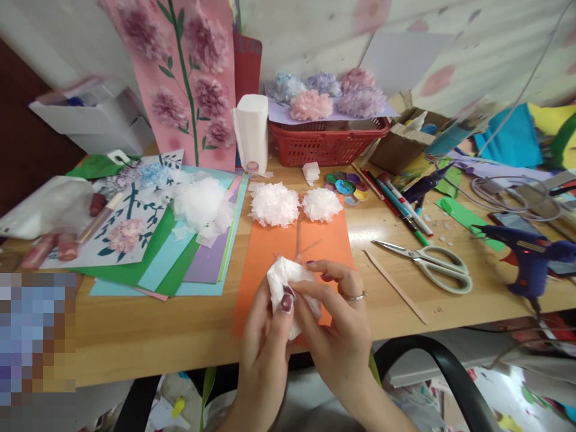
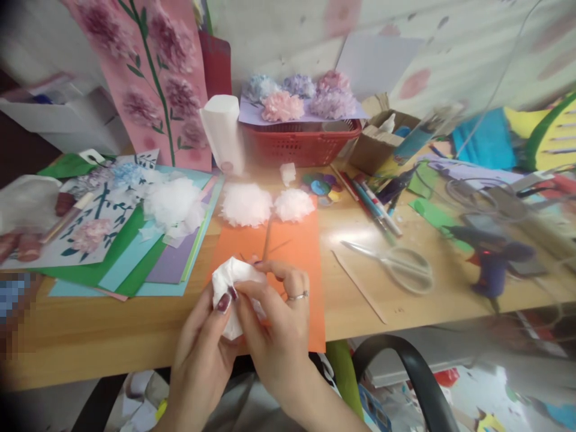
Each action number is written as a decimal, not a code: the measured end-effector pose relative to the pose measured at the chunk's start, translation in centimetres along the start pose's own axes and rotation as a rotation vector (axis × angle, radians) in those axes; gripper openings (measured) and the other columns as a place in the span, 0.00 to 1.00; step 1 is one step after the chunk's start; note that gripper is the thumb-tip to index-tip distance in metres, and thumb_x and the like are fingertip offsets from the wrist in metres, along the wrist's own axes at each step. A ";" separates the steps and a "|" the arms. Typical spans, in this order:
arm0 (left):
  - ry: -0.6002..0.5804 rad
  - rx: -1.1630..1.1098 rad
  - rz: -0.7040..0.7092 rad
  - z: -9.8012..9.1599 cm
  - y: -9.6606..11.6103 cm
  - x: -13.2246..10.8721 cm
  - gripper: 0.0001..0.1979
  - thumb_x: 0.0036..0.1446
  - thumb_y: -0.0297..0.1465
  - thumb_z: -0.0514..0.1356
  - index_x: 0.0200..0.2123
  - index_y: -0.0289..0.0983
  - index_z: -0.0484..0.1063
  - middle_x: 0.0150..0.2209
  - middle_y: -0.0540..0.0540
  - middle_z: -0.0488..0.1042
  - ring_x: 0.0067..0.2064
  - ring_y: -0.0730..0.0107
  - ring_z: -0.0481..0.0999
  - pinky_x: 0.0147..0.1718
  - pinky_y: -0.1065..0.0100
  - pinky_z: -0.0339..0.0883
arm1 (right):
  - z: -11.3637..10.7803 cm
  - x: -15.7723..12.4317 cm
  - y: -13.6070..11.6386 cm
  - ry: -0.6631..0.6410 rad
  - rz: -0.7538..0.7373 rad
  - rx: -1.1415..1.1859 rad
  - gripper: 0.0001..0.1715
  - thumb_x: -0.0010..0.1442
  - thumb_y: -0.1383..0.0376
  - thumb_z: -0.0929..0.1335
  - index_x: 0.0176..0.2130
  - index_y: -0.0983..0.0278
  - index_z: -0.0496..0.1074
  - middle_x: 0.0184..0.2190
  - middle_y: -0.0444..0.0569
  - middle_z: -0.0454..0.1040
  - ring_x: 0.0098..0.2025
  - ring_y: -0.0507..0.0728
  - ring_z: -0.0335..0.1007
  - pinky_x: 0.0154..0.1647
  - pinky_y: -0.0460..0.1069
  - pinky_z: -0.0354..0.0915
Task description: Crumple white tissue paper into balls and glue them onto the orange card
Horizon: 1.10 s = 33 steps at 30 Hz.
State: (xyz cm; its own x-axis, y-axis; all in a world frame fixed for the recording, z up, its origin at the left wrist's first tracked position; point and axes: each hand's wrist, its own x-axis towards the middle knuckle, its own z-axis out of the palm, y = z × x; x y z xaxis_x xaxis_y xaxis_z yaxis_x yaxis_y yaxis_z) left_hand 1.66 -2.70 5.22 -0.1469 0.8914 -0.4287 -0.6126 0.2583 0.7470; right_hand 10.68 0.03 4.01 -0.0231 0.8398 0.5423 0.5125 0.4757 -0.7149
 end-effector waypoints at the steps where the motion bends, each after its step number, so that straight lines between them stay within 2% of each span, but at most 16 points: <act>1: 0.027 0.041 0.031 0.1 -0.1 -0.1 0.28 0.59 0.43 0.63 0.60 0.41 0.70 0.60 0.39 0.73 0.64 0.48 0.68 0.57 0.58 0.69 | 0.0 0.0 0.1 -0.007 0.017 0.033 0.11 0.63 0.72 0.68 0.40 0.56 0.75 0.44 0.49 0.69 0.49 0.59 0.69 0.46 0.55 0.68; 5: 0.135 0.137 0.152 0.3 -0.8 0.0 0.25 0.62 0.47 0.60 0.57 0.40 0.72 0.63 0.41 0.70 0.66 0.51 0.65 0.61 0.61 0.63 | 0.1 -0.2 0.2 0.024 0.092 0.151 0.09 0.61 0.73 0.70 0.37 0.57 0.74 0.42 0.47 0.70 0.47 0.57 0.69 0.47 0.53 0.67; 7: 0.133 0.130 0.175 0.4 -0.9 0.1 0.24 0.61 0.47 0.60 0.56 0.41 0.73 0.62 0.42 0.71 0.65 0.53 0.67 0.61 0.62 0.64 | 0.3 -0.5 0.3 0.071 0.118 0.218 0.10 0.60 0.73 0.71 0.38 0.58 0.71 0.42 0.47 0.70 0.47 0.57 0.69 0.49 0.54 0.66; 10: 0.078 0.084 0.116 0.6 -0.7 0.4 0.25 0.58 0.47 0.63 0.55 0.41 0.74 0.55 0.40 0.77 0.59 0.52 0.74 0.53 0.62 0.71 | 0.6 -0.9 0.3 0.107 0.126 0.318 0.14 0.61 0.74 0.69 0.43 0.58 0.67 0.43 0.48 0.69 0.49 0.59 0.69 0.51 0.56 0.66; 14: 0.046 0.025 -0.019 0.5 -0.3 0.6 0.29 0.54 0.48 0.67 0.56 0.41 0.73 0.47 0.40 0.81 0.48 0.53 0.81 0.41 0.63 0.76 | 0.1 -1.1 0.5 0.036 0.098 0.298 0.14 0.67 0.67 0.65 0.52 0.57 0.66 0.46 0.51 0.66 0.53 0.61 0.64 0.53 0.57 0.65; 18: 0.031 -0.011 0.001 0.5 -0.5 0.8 0.22 0.53 0.48 0.67 0.46 0.40 0.76 0.42 0.44 0.81 0.44 0.57 0.81 0.40 0.65 0.75 | -0.3 -1.2 0.8 -0.017 0.084 0.258 0.22 0.73 0.56 0.53 0.56 0.55 0.68 0.53 0.53 0.65 0.57 0.63 0.60 0.56 0.61 0.62; 21: 0.042 -0.060 0.007 1.1 -1.2 0.6 0.21 0.52 0.48 0.68 0.42 0.41 0.75 0.41 0.45 0.82 0.43 0.58 0.82 0.42 0.65 0.75 | 0.5 -1.4 0.7 0.068 0.077 0.239 0.22 0.74 0.58 0.52 0.56 0.55 0.68 0.53 0.53 0.67 0.58 0.64 0.61 0.58 0.62 0.60; 24: 0.065 -0.154 0.006 1.8 -1.6 0.6 0.23 0.52 0.48 0.68 0.46 0.42 0.73 0.44 0.44 0.82 0.45 0.57 0.82 0.44 0.64 0.75 | 1.5 -1.5 0.6 0.236 0.147 0.308 0.20 0.74 0.62 0.53 0.54 0.56 0.67 0.51 0.54 0.68 0.58 0.63 0.63 0.57 0.64 0.60; 26: 0.085 -0.209 -0.004 2.0 -1.3 0.9 0.24 0.54 0.46 0.67 0.50 0.42 0.72 0.47 0.42 0.81 0.48 0.57 0.81 0.45 0.63 0.75 | 1.3 -1.6 0.9 0.342 0.174 0.375 0.21 0.74 0.62 0.51 0.52 0.55 0.67 0.49 0.54 0.68 0.57 0.63 0.64 0.57 0.65 0.61; 27: 0.095 -0.225 -0.017 1.8 -1.1 1.2 0.24 0.54 0.45 0.67 0.51 0.41 0.72 0.49 0.41 0.81 0.49 0.57 0.81 0.46 0.63 0.75 | 0.7 -1.6 1.3 0.345 0.134 0.368 0.21 0.73 0.61 0.51 0.52 0.55 0.67 0.48 0.53 0.68 0.57 0.64 0.65 0.58 0.67 0.60; 28: 0.104 -0.232 -0.034 1.6 -0.7 1.5 0.24 0.54 0.43 0.68 0.52 0.41 0.72 0.50 0.41 0.80 0.50 0.56 0.81 0.46 0.63 0.75 | -0.1 -1.5 1.6 0.281 0.059 0.324 0.21 0.73 0.60 0.52 0.52 0.54 0.68 0.49 0.53 0.68 0.57 0.64 0.64 0.59 0.68 0.59; 30: 0.117 -0.226 -0.069 1.1 0.1 2.0 0.23 0.53 0.40 0.69 0.51 0.40 0.73 0.50 0.42 0.80 0.50 0.57 0.81 0.47 0.64 0.75 | -2.1 -1.2 2.4 -0.035 -0.144 0.141 0.19 0.69 0.56 0.58 0.55 0.54 0.68 0.57 0.54 0.65 0.63 0.68 0.58 0.63 0.69 0.55; 31: 0.117 -0.217 -0.085 0.9 0.4 2.1 0.22 0.53 0.38 0.70 0.50 0.40 0.74 0.50 0.42 0.81 0.49 0.58 0.81 0.46 0.64 0.75 | -3.1 -0.9 2.8 -0.204 -0.212 0.041 0.21 0.66 0.56 0.63 0.57 0.55 0.67 0.63 0.54 0.59 0.66 0.69 0.52 0.64 0.69 0.53; 33: 0.103 -0.199 -0.116 0.6 0.7 2.2 0.22 0.52 0.38 0.70 0.50 0.41 0.74 0.48 0.44 0.81 0.46 0.61 0.82 0.44 0.66 0.76 | -4.6 -0.2 3.2 -0.371 -0.320 -0.098 0.23 0.61 0.60 0.69 0.56 0.56 0.69 0.70 0.51 0.48 0.71 0.69 0.41 0.67 0.67 0.49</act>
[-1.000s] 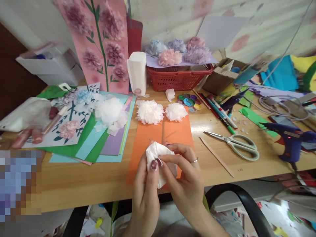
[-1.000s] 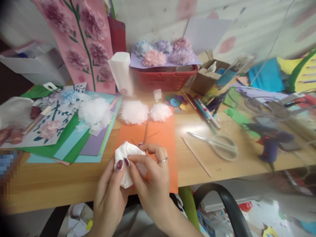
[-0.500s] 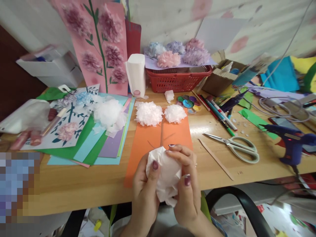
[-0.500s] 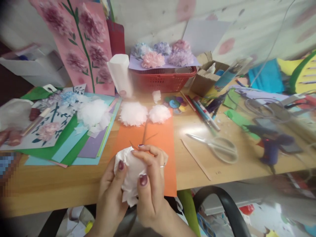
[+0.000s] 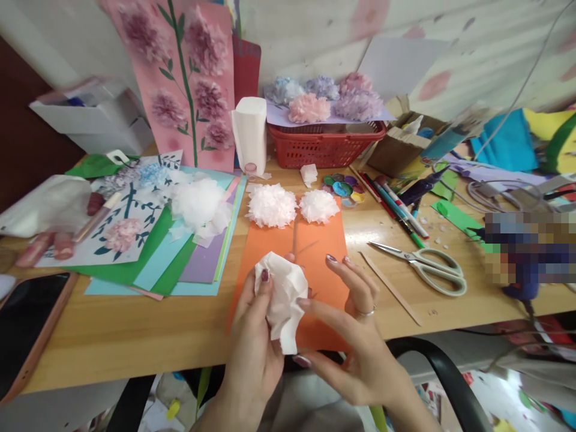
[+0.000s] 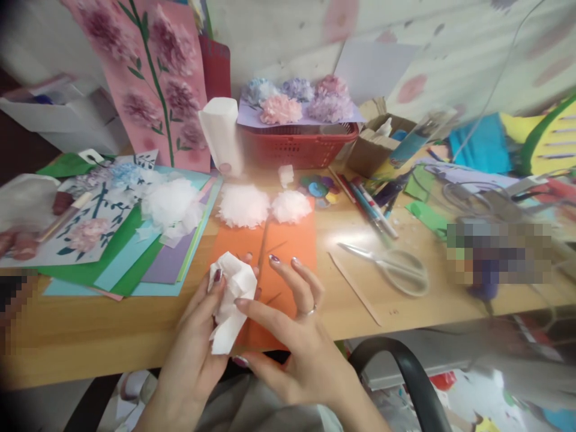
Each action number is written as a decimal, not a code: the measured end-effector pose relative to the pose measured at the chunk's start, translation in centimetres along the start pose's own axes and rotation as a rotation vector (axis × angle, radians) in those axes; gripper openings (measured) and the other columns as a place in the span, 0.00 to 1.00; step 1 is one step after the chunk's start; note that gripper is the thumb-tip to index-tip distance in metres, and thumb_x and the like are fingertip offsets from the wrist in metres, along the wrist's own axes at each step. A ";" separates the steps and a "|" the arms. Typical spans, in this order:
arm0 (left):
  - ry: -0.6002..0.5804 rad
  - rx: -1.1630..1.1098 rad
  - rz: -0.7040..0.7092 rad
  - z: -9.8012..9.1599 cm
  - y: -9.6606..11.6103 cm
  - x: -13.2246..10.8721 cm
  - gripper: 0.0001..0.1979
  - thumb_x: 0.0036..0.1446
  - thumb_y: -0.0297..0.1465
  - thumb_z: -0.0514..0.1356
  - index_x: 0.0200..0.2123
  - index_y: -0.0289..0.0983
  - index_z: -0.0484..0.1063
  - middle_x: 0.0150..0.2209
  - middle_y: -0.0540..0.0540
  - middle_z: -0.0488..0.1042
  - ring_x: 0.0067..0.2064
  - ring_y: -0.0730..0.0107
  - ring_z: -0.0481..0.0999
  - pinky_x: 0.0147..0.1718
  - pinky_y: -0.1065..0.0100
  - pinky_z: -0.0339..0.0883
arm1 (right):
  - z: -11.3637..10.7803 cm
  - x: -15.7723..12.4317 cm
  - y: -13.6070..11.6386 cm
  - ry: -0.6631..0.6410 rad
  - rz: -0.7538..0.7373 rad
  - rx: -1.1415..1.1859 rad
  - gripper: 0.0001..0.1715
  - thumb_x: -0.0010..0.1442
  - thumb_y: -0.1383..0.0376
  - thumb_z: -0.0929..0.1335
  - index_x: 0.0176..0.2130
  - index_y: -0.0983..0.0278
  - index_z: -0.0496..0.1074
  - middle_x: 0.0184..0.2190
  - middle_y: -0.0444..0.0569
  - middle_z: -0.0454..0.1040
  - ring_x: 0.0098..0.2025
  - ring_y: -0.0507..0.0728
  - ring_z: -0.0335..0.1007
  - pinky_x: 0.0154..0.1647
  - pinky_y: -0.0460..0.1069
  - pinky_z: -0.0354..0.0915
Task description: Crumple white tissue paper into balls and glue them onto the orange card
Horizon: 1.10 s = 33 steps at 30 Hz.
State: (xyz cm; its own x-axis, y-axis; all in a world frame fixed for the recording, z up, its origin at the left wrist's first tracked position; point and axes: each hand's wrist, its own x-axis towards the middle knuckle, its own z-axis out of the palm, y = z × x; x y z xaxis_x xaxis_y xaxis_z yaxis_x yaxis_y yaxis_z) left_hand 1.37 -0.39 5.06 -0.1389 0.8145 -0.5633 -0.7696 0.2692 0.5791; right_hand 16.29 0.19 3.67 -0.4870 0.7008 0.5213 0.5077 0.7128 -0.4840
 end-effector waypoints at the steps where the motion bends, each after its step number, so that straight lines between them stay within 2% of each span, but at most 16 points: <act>1: -0.008 0.009 -0.018 -0.1 0.0 -0.1 0.22 0.53 0.38 0.70 0.50 0.42 0.74 0.47 0.45 0.81 0.44 0.62 0.82 0.43 0.66 0.77 | -0.5 0.2 0.2 -0.041 -0.034 -0.033 0.21 0.61 0.63 0.71 0.53 0.55 0.70 0.71 0.49 0.46 0.72 0.68 0.36 0.68 0.66 0.48; 3: -0.019 0.023 -0.060 -0.1 -0.4 -0.3 0.23 0.52 0.40 0.70 0.52 0.44 0.73 0.44 0.47 0.82 0.40 0.64 0.83 0.37 0.68 0.77 | -0.8 0.7 0.5 -0.054 -0.086 -0.029 0.13 0.63 0.68 0.70 0.47 0.54 0.73 0.70 0.45 0.51 0.73 0.64 0.33 0.69 0.64 0.46; 5: -0.019 0.022 -0.069 -0.1 -0.9 -0.5 0.24 0.51 0.41 0.71 0.52 0.45 0.73 0.42 0.48 0.82 0.36 0.66 0.83 0.31 0.72 0.75 | -0.6 1.2 0.5 -0.041 -0.091 0.036 0.08 0.65 0.68 0.68 0.42 0.54 0.74 0.67 0.45 0.57 0.73 0.62 0.36 0.69 0.63 0.46; 10: -0.068 -0.039 -0.010 0.1 -1.6 -0.6 0.23 0.47 0.39 0.73 0.46 0.41 0.76 0.39 0.48 0.81 0.29 0.76 0.78 0.21 0.81 0.67 | 0.5 1.7 -0.1 -0.066 0.053 0.166 0.07 0.67 0.66 0.66 0.35 0.59 0.71 0.60 0.51 0.66 0.68 0.63 0.49 0.68 0.63 0.47; 14: -0.084 -0.101 0.004 0.0 -1.9 -0.7 0.23 0.45 0.39 0.75 0.45 0.42 0.77 0.37 0.50 0.80 0.31 0.76 0.79 0.26 0.80 0.70 | 1.2 2.0 -0.8 0.053 0.115 0.138 0.09 0.65 0.70 0.67 0.32 0.59 0.68 0.56 0.50 0.68 0.63 0.62 0.55 0.68 0.62 0.46; 18: -0.083 -0.129 0.030 -0.1 -2.0 -0.8 0.23 0.44 0.39 0.75 0.44 0.43 0.77 0.36 0.50 0.80 0.33 0.72 0.81 0.32 0.74 0.75 | 2.1 2.1 -1.1 0.192 0.207 0.149 0.11 0.64 0.72 0.67 0.32 0.60 0.65 0.53 0.48 0.70 0.58 0.59 0.60 0.62 0.60 0.55; 21: -0.113 -0.140 0.043 -0.4 -1.9 -0.9 0.22 0.48 0.41 0.73 0.45 0.40 0.76 0.40 0.46 0.81 0.40 0.63 0.82 0.39 0.68 0.77 | 2.8 1.9 -1.1 0.245 0.264 0.210 0.08 0.63 0.72 0.68 0.36 0.59 0.66 0.51 0.47 0.71 0.56 0.59 0.62 0.58 0.58 0.59; 23: -0.156 -0.101 0.070 -0.6 -1.9 -0.9 0.23 0.50 0.41 0.72 0.47 0.38 0.76 0.43 0.42 0.80 0.46 0.58 0.81 0.43 0.64 0.77 | 3.2 1.8 -1.0 0.277 0.309 0.279 0.10 0.62 0.71 0.70 0.40 0.58 0.66 0.50 0.47 0.72 0.55 0.59 0.63 0.58 0.58 0.60; 26: -0.187 -0.026 0.114 -0.8 -2.1 -0.8 0.24 0.53 0.37 0.71 0.52 0.38 0.73 0.45 0.41 0.80 0.48 0.56 0.81 0.46 0.63 0.76 | 3.8 1.7 -0.7 0.339 0.354 0.365 0.14 0.62 0.71 0.70 0.45 0.58 0.66 0.49 0.48 0.72 0.55 0.59 0.66 0.56 0.59 0.63; 29: -0.149 -0.009 0.159 -0.8 -2.5 -0.5 0.26 0.54 0.37 0.70 0.55 0.38 0.71 0.45 0.40 0.80 0.47 0.57 0.82 0.46 0.62 0.76 | 4.4 1.6 -0.7 0.417 0.325 0.285 0.14 0.62 0.71 0.71 0.47 0.59 0.69 0.47 0.49 0.73 0.52 0.59 0.68 0.54 0.58 0.64; 33: -0.122 -0.008 0.192 -0.6 -2.8 -0.4 0.28 0.55 0.37 0.69 0.58 0.39 0.68 0.47 0.40 0.80 0.48 0.57 0.81 0.46 0.62 0.76 | 4.9 1.3 -0.9 0.545 0.274 0.061 0.11 0.61 0.72 0.72 0.42 0.59 0.73 0.45 0.48 0.73 0.49 0.57 0.69 0.52 0.56 0.64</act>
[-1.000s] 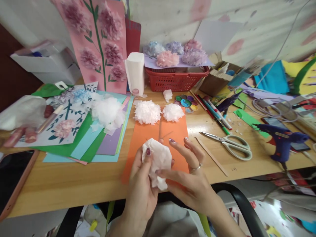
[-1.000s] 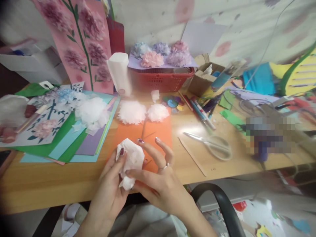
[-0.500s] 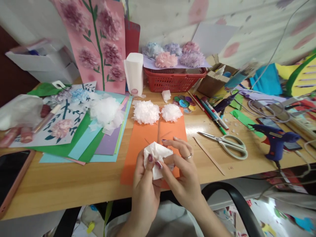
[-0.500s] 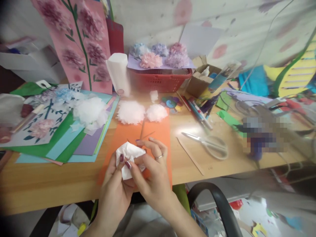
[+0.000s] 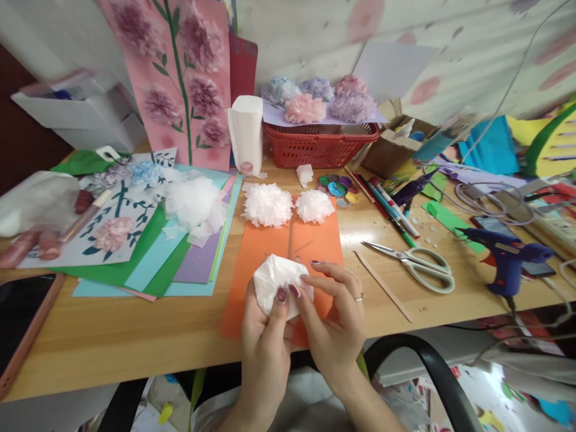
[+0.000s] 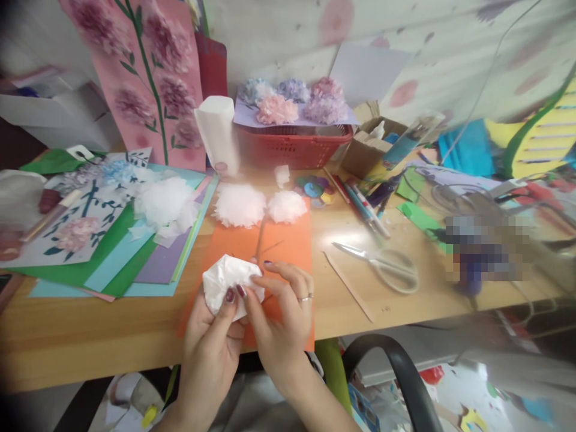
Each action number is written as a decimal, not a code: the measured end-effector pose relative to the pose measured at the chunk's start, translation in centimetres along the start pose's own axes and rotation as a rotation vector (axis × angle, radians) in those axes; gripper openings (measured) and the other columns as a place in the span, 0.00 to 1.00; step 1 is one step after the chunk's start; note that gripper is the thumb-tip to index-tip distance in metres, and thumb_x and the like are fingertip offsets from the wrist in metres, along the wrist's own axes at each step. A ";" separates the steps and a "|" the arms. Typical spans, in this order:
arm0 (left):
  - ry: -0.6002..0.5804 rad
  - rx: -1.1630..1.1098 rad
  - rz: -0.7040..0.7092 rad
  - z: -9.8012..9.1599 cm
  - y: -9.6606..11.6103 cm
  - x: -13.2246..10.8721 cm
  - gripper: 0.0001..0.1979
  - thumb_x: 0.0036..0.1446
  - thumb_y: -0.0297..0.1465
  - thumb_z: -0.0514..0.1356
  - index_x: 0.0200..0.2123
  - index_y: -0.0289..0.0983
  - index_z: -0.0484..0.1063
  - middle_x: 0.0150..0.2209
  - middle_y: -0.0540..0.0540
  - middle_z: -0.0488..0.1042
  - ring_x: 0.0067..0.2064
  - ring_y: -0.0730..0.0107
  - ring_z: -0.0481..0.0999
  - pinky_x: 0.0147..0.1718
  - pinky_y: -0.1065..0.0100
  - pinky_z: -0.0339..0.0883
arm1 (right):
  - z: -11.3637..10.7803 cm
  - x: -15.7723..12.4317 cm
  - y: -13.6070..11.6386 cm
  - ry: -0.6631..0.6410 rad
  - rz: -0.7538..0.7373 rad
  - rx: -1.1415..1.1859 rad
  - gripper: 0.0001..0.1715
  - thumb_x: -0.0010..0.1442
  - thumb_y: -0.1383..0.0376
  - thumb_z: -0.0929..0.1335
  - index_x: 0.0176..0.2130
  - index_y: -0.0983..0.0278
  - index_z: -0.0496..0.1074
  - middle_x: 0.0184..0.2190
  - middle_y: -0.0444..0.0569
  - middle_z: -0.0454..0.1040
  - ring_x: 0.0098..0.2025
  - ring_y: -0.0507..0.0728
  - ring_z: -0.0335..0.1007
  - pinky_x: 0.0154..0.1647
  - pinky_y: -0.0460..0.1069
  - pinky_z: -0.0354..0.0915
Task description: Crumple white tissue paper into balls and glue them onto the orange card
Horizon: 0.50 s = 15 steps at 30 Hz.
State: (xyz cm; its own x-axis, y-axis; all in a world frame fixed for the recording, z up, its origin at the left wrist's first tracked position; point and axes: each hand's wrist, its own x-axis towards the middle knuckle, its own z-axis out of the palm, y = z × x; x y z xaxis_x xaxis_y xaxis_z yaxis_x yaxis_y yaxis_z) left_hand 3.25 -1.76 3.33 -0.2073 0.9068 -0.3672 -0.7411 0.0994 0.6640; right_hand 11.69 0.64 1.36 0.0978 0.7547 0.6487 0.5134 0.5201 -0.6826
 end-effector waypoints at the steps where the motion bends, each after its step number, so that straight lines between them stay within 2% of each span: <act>1: -0.005 -0.002 -0.009 0.1 0.0 0.0 0.28 0.55 0.37 0.69 0.57 0.40 0.68 0.47 0.40 0.80 0.49 0.56 0.81 0.46 0.62 0.76 | 0.0 -0.1 -0.1 0.021 -0.008 -0.026 0.10 0.61 0.73 0.72 0.40 0.59 0.73 0.45 0.48 0.73 0.48 0.57 0.70 0.51 0.56 0.65; 3: -0.025 -0.002 -0.035 0.2 -0.1 -0.1 0.27 0.55 0.38 0.69 0.57 0.39 0.68 0.47 0.39 0.80 0.50 0.55 0.81 0.47 0.62 0.76 | 0.1 -0.1 -0.3 0.038 -0.004 -0.049 0.08 0.61 0.73 0.71 0.38 0.59 0.74 0.44 0.48 0.73 0.48 0.57 0.70 0.51 0.56 0.65; 7: -0.007 0.009 -0.031 0.3 -0.1 -0.2 0.31 0.55 0.38 0.69 0.60 0.42 0.65 0.49 0.40 0.79 0.52 0.54 0.80 0.48 0.61 0.76 | 0.1 -0.1 -0.4 0.054 0.032 -0.045 0.07 0.62 0.71 0.71 0.40 0.59 0.73 0.46 0.49 0.73 0.51 0.59 0.70 0.51 0.57 0.66; 11: 0.031 0.018 -0.013 0.3 -0.2 -0.1 0.35 0.55 0.37 0.69 0.64 0.47 0.59 0.53 0.40 0.78 0.53 0.55 0.79 0.47 0.61 0.76 | 0.1 -0.2 -0.3 -0.015 0.084 -0.062 0.05 0.64 0.70 0.70 0.37 0.59 0.73 0.48 0.50 0.73 0.53 0.59 0.70 0.52 0.57 0.67; 15: 0.024 -0.001 -0.035 0.3 -0.6 -0.1 0.38 0.55 0.37 0.69 0.65 0.45 0.58 0.52 0.39 0.78 0.55 0.54 0.78 0.52 0.59 0.74 | 0.0 -0.4 -0.1 0.014 0.129 -0.069 0.05 0.63 0.67 0.71 0.41 0.59 0.72 0.50 0.52 0.73 0.55 0.61 0.69 0.53 0.59 0.66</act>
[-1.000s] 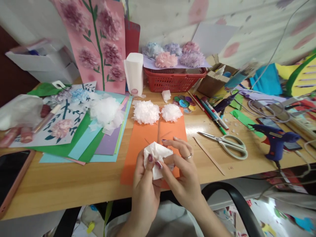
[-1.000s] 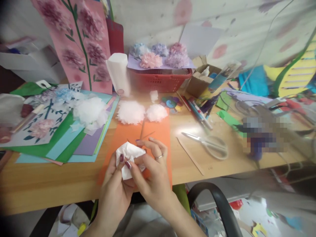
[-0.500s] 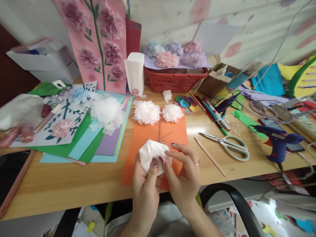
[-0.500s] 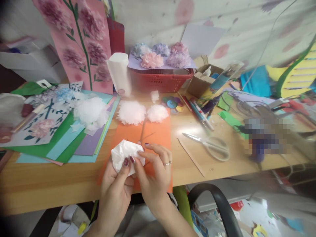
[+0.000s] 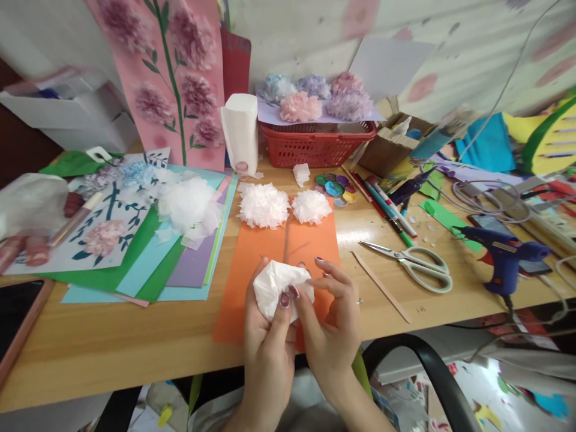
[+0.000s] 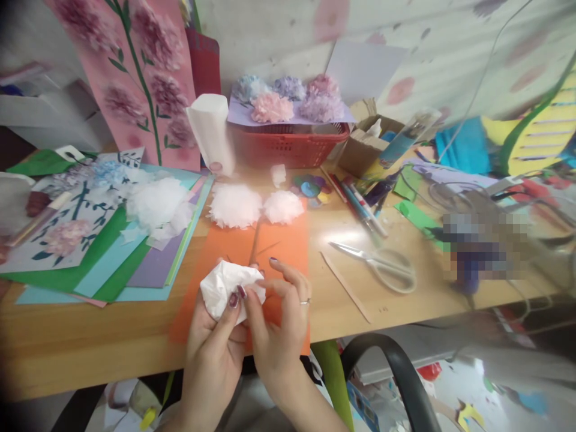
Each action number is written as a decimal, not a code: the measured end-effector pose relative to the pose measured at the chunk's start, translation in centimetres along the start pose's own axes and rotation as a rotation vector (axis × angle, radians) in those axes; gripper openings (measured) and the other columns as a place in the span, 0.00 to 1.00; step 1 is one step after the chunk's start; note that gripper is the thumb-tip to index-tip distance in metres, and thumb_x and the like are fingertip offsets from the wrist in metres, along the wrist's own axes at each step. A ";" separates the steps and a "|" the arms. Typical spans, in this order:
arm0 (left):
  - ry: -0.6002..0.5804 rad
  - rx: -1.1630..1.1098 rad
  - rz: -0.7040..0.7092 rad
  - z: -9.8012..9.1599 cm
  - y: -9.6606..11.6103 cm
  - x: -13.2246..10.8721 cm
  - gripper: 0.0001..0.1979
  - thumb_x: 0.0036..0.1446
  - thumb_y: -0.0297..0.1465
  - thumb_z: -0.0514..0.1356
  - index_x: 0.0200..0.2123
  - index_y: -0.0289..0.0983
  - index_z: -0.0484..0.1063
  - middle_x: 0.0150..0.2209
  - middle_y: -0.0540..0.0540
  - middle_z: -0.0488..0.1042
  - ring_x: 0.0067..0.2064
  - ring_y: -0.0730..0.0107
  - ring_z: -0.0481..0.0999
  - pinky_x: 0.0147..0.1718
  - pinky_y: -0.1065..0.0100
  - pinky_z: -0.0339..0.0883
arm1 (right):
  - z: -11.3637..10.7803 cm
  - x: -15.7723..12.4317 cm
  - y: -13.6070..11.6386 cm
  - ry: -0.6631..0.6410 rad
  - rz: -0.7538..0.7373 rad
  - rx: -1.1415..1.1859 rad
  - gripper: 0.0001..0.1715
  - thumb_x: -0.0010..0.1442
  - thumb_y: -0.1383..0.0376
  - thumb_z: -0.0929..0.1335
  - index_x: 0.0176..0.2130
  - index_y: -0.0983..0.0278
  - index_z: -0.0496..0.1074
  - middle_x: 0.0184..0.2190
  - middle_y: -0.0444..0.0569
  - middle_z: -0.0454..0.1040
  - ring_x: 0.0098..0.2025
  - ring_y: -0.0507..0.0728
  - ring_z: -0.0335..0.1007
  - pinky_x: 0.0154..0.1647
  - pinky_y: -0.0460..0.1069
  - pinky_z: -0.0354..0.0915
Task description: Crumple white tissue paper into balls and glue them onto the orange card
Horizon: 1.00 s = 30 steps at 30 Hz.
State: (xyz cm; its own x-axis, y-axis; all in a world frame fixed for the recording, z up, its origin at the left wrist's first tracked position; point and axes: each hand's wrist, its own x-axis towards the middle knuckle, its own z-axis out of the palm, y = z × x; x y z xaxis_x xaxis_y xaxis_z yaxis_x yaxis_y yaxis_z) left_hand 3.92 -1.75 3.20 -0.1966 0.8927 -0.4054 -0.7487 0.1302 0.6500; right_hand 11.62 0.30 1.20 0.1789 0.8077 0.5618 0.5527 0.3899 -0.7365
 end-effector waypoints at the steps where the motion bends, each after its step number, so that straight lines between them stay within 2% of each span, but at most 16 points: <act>1: 0.004 0.004 0.008 0.0 -0.1 0.0 0.37 0.55 0.37 0.69 0.65 0.44 0.58 0.53 0.39 0.78 0.56 0.53 0.77 0.53 0.59 0.73 | -0.1 0.1 0.0 0.005 -0.016 -0.035 0.06 0.63 0.67 0.71 0.42 0.59 0.72 0.51 0.52 0.73 0.56 0.61 0.69 0.53 0.60 0.66; 6: 0.017 0.047 0.074 -0.1 -0.7 -0.3 0.32 0.58 0.37 0.67 0.64 0.43 0.61 0.57 0.39 0.75 0.60 0.55 0.74 0.56 0.60 0.70 | -0.4 0.9 -0.1 0.013 -0.136 -0.185 0.06 0.63 0.70 0.70 0.39 0.58 0.72 0.52 0.51 0.72 0.53 0.61 0.67 0.52 0.60 0.64; 10: 0.000 0.016 0.022 -0.1 -0.4 -0.8 0.33 0.59 0.36 0.67 0.65 0.47 0.60 0.59 0.41 0.74 0.61 0.56 0.72 0.57 0.61 0.69 | -0.3 1.0 -0.2 0.041 -0.193 -0.221 0.10 0.62 0.73 0.70 0.38 0.57 0.72 0.50 0.50 0.70 0.53 0.63 0.64 0.52 0.61 0.63; 13: 0.016 -0.028 -0.037 0.1 0.2 -0.9 0.37 0.54 0.40 0.69 0.65 0.46 0.60 0.56 0.39 0.76 0.60 0.52 0.73 0.55 0.57 0.71 | -0.4 0.7 -0.3 -0.013 -0.234 -0.232 0.11 0.62 0.73 0.70 0.38 0.56 0.73 0.51 0.50 0.69 0.55 0.64 0.61 0.54 0.62 0.62; 16: 0.068 -0.077 -0.104 0.4 0.9 -0.9 0.36 0.55 0.49 0.65 0.63 0.43 0.63 0.55 0.37 0.77 0.57 0.49 0.76 0.52 0.54 0.72 | -0.9 0.2 -0.7 -0.076 -0.265 -0.223 0.11 0.62 0.73 0.70 0.40 0.56 0.74 0.52 0.49 0.68 0.57 0.66 0.57 0.55 0.62 0.61; 18: 0.087 -0.079 -0.145 0.5 1.4 -0.8 0.35 0.55 0.51 0.64 0.62 0.42 0.65 0.53 0.37 0.78 0.54 0.48 0.78 0.51 0.53 0.73 | -1.3 0.1 -0.9 -0.119 -0.297 -0.210 0.12 0.62 0.74 0.69 0.42 0.57 0.73 0.52 0.50 0.68 0.57 0.66 0.56 0.55 0.62 0.60; 22: 0.123 -0.068 -0.130 0.4 1.9 -0.9 0.32 0.55 0.43 0.66 0.61 0.44 0.65 0.52 0.39 0.79 0.53 0.51 0.79 0.52 0.54 0.72 | -1.7 0.1 -1.2 -0.190 -0.353 -0.187 0.15 0.63 0.74 0.66 0.44 0.57 0.73 0.55 0.51 0.65 0.58 0.66 0.56 0.56 0.62 0.58; 25: 0.079 -0.096 -0.110 0.4 1.9 -1.0 0.29 0.56 0.41 0.66 0.60 0.44 0.67 0.53 0.39 0.79 0.55 0.52 0.78 0.54 0.55 0.71 | -1.4 0.2 -1.6 -0.179 -0.312 -0.194 0.16 0.63 0.74 0.66 0.45 0.56 0.72 0.57 0.51 0.65 0.59 0.66 0.55 0.57 0.63 0.57; 30: -0.027 -0.169 -0.093 0.2 1.4 -1.4 0.22 0.53 0.42 0.69 0.50 0.44 0.75 0.50 0.43 0.79 0.57 0.51 0.76 0.56 0.55 0.70 | -0.6 0.4 -2.7 -0.141 -0.173 -0.133 0.15 0.64 0.75 0.64 0.47 0.59 0.67 0.54 0.53 0.69 0.58 0.64 0.61 0.56 0.62 0.60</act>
State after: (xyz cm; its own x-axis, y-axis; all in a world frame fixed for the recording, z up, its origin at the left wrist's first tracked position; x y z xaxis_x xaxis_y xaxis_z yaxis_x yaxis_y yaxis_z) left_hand 3.23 -2.70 4.81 -0.1065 0.8916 -0.4401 -0.8591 0.1404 0.4923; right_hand 10.71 -0.67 3.62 -0.0376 0.7911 0.6105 0.6692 0.4736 -0.5726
